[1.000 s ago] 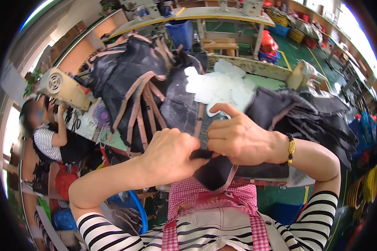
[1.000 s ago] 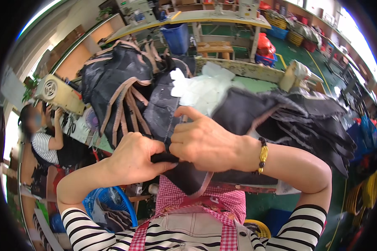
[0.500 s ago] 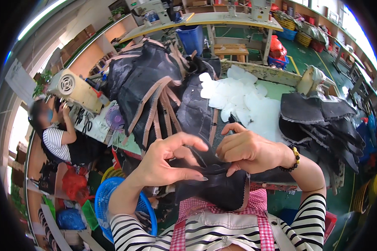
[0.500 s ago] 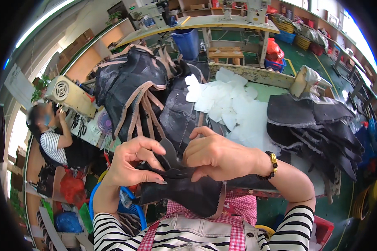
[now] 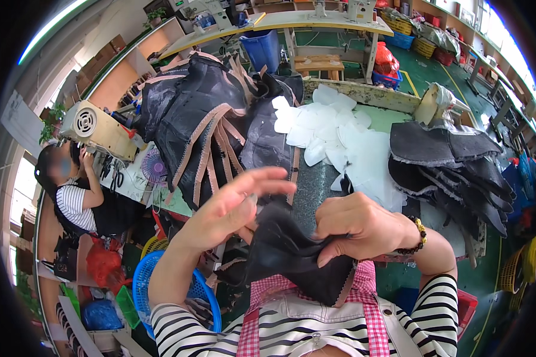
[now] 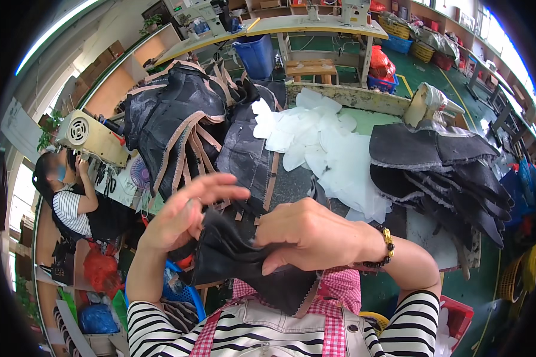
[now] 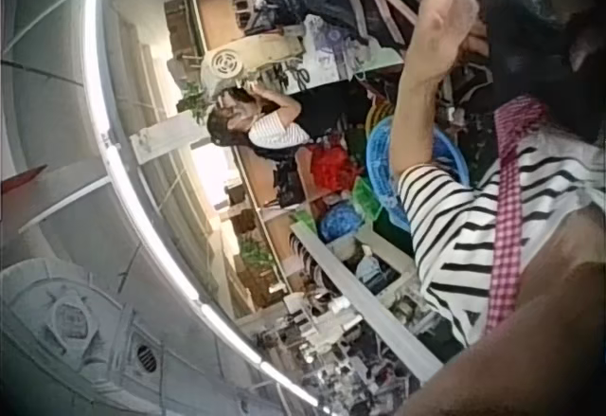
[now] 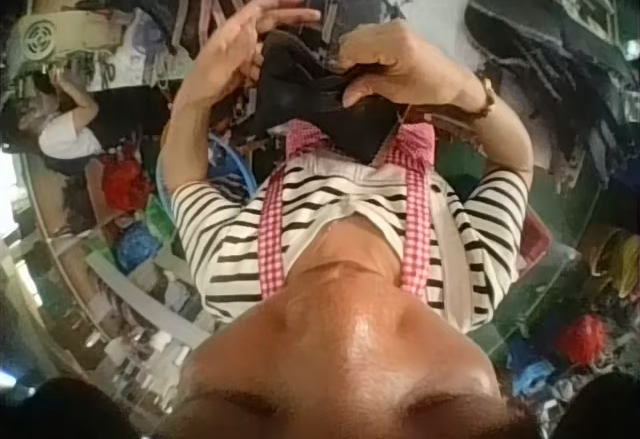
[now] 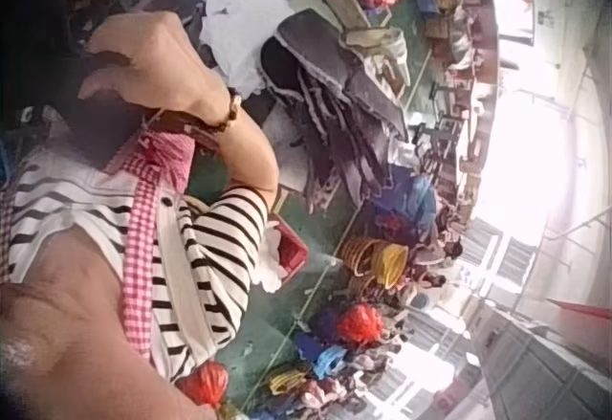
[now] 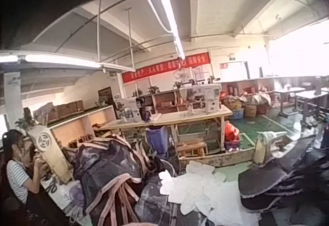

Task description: The person assembles shoe components by hand in a factory setting. They pick up black shoe uppers and white insoles, insert the insoles into the uppers, and place the assembled units into a blue basket. The process is repeated for multiple pairs.

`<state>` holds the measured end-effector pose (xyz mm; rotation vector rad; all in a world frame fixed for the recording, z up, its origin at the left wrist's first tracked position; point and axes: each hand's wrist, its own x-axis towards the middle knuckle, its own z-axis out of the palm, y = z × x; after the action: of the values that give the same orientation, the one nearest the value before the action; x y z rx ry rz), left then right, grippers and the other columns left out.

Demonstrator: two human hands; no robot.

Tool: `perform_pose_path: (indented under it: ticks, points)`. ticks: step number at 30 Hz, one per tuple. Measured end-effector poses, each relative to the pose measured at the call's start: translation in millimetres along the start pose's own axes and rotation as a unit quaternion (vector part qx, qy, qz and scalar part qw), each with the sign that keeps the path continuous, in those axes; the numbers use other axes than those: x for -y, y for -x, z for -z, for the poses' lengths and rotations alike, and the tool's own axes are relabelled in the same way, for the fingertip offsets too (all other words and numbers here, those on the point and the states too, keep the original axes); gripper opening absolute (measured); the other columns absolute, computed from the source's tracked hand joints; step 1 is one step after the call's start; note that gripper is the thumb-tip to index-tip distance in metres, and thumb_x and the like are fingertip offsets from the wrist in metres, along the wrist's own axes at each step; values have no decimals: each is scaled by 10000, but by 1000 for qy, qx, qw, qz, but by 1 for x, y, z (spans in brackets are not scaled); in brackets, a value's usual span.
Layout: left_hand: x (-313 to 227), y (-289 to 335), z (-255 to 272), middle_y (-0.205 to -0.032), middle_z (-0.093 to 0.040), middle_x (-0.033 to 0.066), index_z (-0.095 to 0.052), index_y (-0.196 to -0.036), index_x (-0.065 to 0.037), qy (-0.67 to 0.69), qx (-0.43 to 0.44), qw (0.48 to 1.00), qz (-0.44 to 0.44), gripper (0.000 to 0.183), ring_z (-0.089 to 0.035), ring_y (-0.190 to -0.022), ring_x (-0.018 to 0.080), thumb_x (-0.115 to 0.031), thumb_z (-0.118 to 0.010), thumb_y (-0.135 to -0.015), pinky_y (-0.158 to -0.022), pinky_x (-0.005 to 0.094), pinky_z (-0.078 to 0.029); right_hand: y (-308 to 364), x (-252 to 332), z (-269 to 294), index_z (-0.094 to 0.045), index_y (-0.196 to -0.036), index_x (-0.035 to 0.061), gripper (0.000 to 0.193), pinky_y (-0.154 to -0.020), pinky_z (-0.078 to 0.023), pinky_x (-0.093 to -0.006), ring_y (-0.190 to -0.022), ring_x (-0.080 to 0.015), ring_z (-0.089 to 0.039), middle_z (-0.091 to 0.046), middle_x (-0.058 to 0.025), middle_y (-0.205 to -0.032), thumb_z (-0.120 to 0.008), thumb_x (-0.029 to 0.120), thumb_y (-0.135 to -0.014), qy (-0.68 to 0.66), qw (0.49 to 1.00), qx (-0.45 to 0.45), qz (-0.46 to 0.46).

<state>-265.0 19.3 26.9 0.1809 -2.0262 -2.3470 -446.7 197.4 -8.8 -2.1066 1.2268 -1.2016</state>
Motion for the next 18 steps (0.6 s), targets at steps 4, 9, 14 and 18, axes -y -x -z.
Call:
perform_pose_path:
  ticks: [4, 9, 14, 18]
  points:
    - [60, 7, 32, -985, -678, 83, -505, -1323, 14, 44, 28, 997, 65, 535, -536, -741, 24, -366, -587, -956, -605, 135, -377, -2, 2, -1, -554, -975, 26, 381, -661, -499, -353, -811, -272, -624, -613, -102, -897, -811, 53, -696, -72, 997, -36, 11]
    - [97, 14, 2, -1081, -676, 139, -591, -1205, 71, 290, -37, 955, -51, 381, -643, -951, 149, -222, -568, -962, -870, 276, -488, 16, -20, -3, -558, -1000, 31, 409, -673, -503, -330, -782, -238, -609, -617, -87, -934, -818, 34, -686, -63, 989, -108, 85]
    - [94, 19, -1, -1181, -634, 178, -562, -1217, 105, 226, -17, 971, -79, 345, -632, -1072, 249, -125, -537, -961, -973, 373, -473, 14, -16, 4, -628, -1043, 39, 408, -669, -490, -337, -755, -232, -599, -636, -88, -927, -813, 49, -679, -46, 997, -60, 15]
    - [107, 13, 4, -1188, -626, 170, -553, -1231, 94, 281, 55, 953, -104, 327, -625, -1086, 246, -111, -504, -981, -979, 352, -470, 8, -16, 7, -661, -988, 38, 318, -681, -471, -340, -737, -264, -586, -617, -90, -852, -790, 44, -698, -73, 996, -8, 54]
